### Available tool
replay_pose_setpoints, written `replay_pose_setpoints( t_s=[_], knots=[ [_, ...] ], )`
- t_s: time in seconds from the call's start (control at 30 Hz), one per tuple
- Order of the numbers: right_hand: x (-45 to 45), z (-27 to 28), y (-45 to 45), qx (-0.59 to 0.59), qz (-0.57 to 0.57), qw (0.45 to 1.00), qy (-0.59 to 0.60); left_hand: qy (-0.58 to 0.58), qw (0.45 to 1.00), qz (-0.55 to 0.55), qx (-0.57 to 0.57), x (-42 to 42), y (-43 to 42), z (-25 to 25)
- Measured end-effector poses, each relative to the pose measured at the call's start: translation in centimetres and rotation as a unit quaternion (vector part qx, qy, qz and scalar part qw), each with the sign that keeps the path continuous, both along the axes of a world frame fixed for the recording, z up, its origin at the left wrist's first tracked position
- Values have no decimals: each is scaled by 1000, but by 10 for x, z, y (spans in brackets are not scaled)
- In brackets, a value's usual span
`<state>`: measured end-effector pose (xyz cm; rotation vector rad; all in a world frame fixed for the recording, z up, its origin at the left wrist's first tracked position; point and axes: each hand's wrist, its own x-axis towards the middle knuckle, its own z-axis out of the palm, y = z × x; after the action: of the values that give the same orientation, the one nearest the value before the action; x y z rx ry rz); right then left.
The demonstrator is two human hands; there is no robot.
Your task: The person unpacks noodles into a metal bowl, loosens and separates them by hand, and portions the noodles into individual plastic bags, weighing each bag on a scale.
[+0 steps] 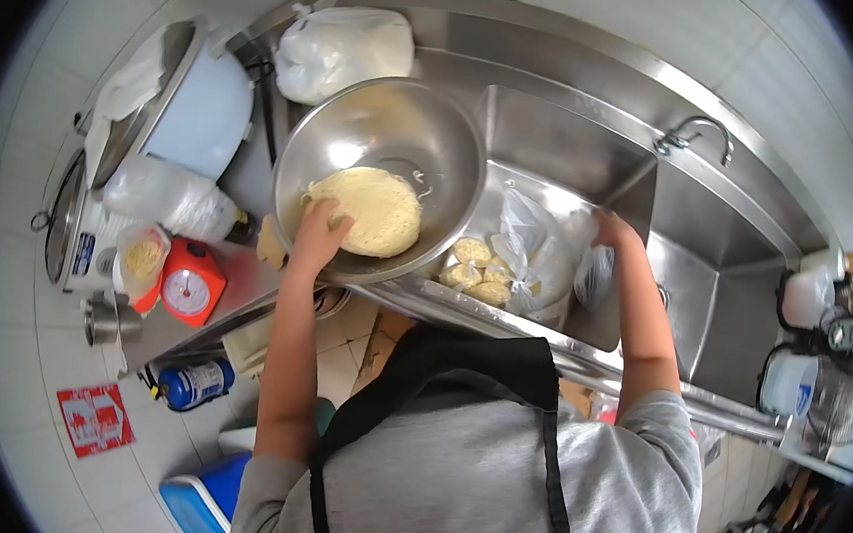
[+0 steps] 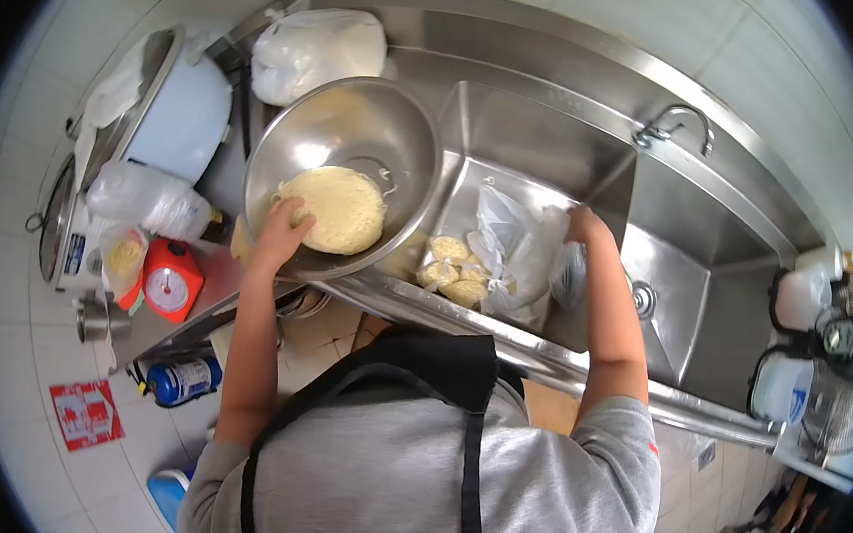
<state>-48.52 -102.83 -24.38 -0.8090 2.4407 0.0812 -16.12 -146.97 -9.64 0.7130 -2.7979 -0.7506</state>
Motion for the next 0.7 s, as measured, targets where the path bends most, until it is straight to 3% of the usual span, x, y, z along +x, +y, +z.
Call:
replay_pose_setpoints(
  t_s=[0.03, 0.1, 0.17, 0.23, 0.3, 0.37, 0.4, 0.43, 0.57, 0.7],
  knots=[
    [5, 13, -5, 46, -49, 997, -39, 11, 1000, -4, 4, 0, -6, -3],
    [9, 54, -26, 10, -60, 998, 11, 25, 999, -6, 23, -1, -15, -2],
    [3, 82, -57, -159, -88, 979, 93, 23, 998, -3, 56, 0, -18, 1],
    [35, 153, -116, -377, -120, 915, 75, 30, 998, -9, 52, 1, -25, -6],
    [80, 197, -191, -509, -91, 856, 12, 31, 999, -14, 42, 0, -27, -6],
    [129, 198, -261, -417, 57, 906, -47, 17, 999, -7, 42, 0, -30, -5],
    [151, 191, -301, -256, 168, 951, -47, 23, 999, -8, 47, -2, -37, -13],
    [182, 180, -331, -162, 168, 972, -28, 29, 998, -11, 52, -3, -42, -17],
    [233, 164, -392, -92, 115, 989, 11, 52, 991, 67, 103, -8, -46, -9],
    [219, 157, -399, -118, 78, 990, -5, 34, 993, 79, 83, -6, -45, 7]
  ],
)
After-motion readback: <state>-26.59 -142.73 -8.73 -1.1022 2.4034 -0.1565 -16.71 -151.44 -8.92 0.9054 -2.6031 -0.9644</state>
